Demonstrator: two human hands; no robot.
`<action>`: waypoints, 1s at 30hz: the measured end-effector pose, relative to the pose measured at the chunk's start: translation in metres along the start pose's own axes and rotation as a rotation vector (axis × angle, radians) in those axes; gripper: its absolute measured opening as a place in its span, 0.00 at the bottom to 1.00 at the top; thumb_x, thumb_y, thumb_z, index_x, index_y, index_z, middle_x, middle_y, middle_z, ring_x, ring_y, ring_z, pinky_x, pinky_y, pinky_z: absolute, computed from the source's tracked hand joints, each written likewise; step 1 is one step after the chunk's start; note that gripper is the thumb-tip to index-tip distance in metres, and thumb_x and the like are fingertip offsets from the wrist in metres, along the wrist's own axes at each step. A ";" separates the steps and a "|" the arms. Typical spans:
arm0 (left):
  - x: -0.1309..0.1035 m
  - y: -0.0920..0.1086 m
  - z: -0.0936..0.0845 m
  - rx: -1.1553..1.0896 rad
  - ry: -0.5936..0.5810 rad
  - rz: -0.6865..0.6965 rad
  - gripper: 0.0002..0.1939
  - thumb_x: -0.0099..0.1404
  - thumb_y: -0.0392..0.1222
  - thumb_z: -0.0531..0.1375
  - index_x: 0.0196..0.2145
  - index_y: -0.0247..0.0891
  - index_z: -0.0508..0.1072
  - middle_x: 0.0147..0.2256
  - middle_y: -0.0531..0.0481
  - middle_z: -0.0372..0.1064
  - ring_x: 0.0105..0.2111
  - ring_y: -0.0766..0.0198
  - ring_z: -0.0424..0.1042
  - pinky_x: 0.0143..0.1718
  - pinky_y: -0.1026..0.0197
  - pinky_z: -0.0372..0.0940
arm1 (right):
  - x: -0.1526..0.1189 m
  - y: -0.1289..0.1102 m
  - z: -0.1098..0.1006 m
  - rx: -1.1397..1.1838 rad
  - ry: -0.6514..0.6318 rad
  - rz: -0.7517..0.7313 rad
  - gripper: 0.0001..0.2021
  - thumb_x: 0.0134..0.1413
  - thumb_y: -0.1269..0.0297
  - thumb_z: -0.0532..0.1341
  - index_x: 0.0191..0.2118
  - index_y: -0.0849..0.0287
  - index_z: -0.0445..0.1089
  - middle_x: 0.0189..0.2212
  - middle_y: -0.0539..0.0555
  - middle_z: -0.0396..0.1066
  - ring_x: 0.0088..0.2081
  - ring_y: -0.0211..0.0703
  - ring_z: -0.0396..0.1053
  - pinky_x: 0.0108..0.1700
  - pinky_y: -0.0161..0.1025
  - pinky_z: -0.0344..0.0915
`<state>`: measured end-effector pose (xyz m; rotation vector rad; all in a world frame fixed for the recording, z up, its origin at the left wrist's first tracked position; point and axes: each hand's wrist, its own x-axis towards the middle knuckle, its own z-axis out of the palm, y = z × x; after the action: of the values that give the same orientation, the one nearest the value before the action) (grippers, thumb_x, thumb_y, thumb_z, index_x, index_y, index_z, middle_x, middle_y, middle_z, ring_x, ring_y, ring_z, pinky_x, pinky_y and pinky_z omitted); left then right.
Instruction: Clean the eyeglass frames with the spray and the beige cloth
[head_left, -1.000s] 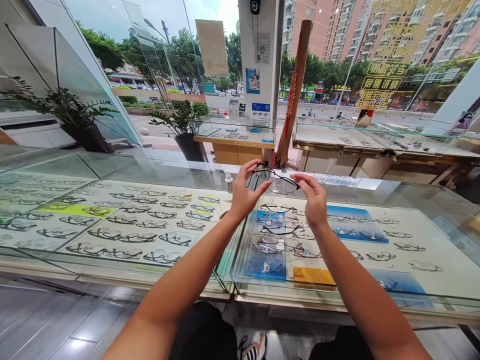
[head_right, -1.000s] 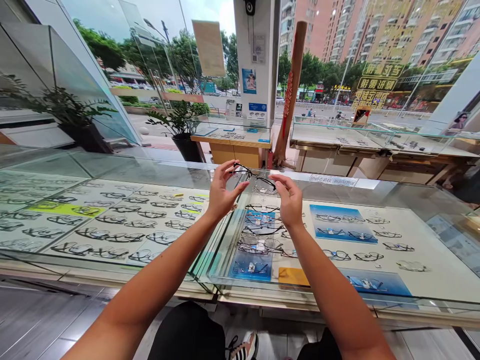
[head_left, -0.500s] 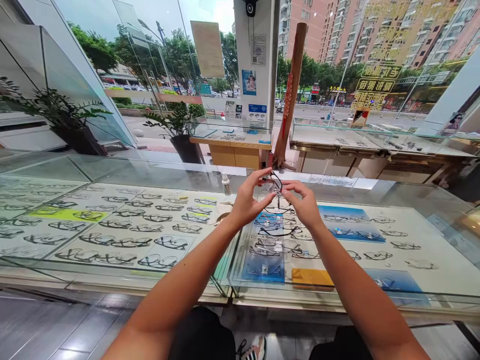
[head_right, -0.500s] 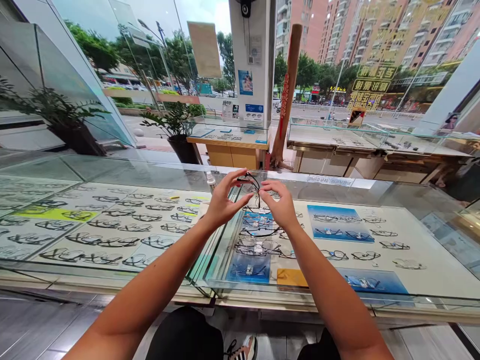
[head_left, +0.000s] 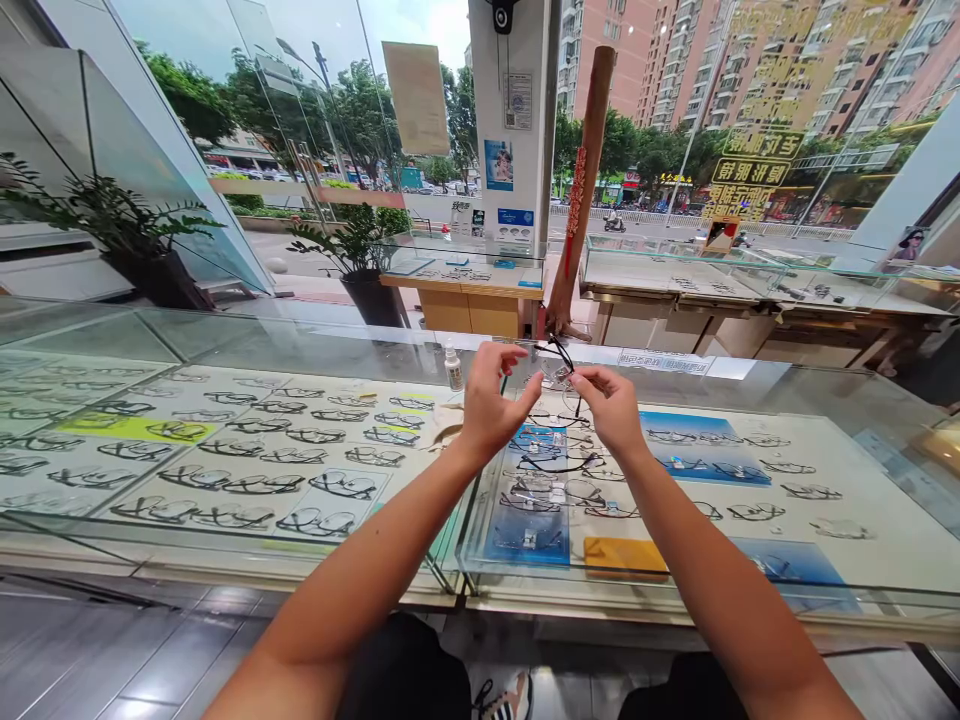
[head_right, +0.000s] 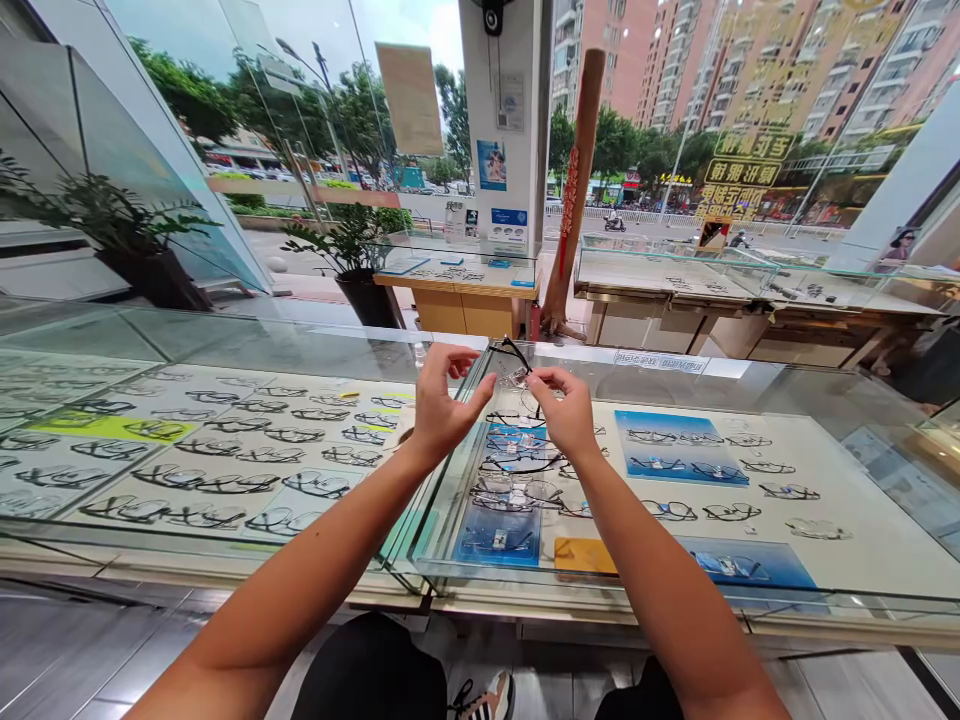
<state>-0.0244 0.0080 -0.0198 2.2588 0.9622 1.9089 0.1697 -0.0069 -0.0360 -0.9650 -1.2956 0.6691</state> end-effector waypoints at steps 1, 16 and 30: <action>-0.001 0.002 0.001 -0.018 -0.048 -0.031 0.09 0.71 0.46 0.66 0.43 0.38 0.77 0.35 0.49 0.71 0.33 0.63 0.68 0.38 0.58 0.65 | -0.002 0.000 0.001 -0.045 0.029 -0.040 0.11 0.58 0.53 0.70 0.36 0.54 0.81 0.39 0.55 0.83 0.44 0.52 0.78 0.54 0.52 0.70; -0.003 -0.002 0.008 -0.288 -0.225 -0.520 0.20 0.64 0.60 0.70 0.36 0.38 0.82 0.21 0.59 0.47 0.24 0.67 0.50 0.29 0.61 0.47 | -0.023 0.000 0.016 -0.435 -0.001 -0.527 0.10 0.67 0.63 0.62 0.49 0.51 0.81 0.52 0.59 0.83 0.54 0.56 0.79 0.59 0.59 0.72; -0.004 -0.049 0.019 0.401 -0.415 -0.096 0.08 0.76 0.41 0.58 0.42 0.39 0.78 0.40 0.45 0.78 0.40 0.55 0.74 0.41 0.55 0.58 | 0.021 0.004 -0.018 0.484 0.054 0.356 0.11 0.51 0.52 0.67 0.32 0.53 0.73 0.21 0.46 0.63 0.26 0.39 0.60 0.28 0.36 0.65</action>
<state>-0.0287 0.0531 -0.0476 2.6032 1.4432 1.2133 0.1918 0.0089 -0.0291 -0.8063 -0.8573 1.1620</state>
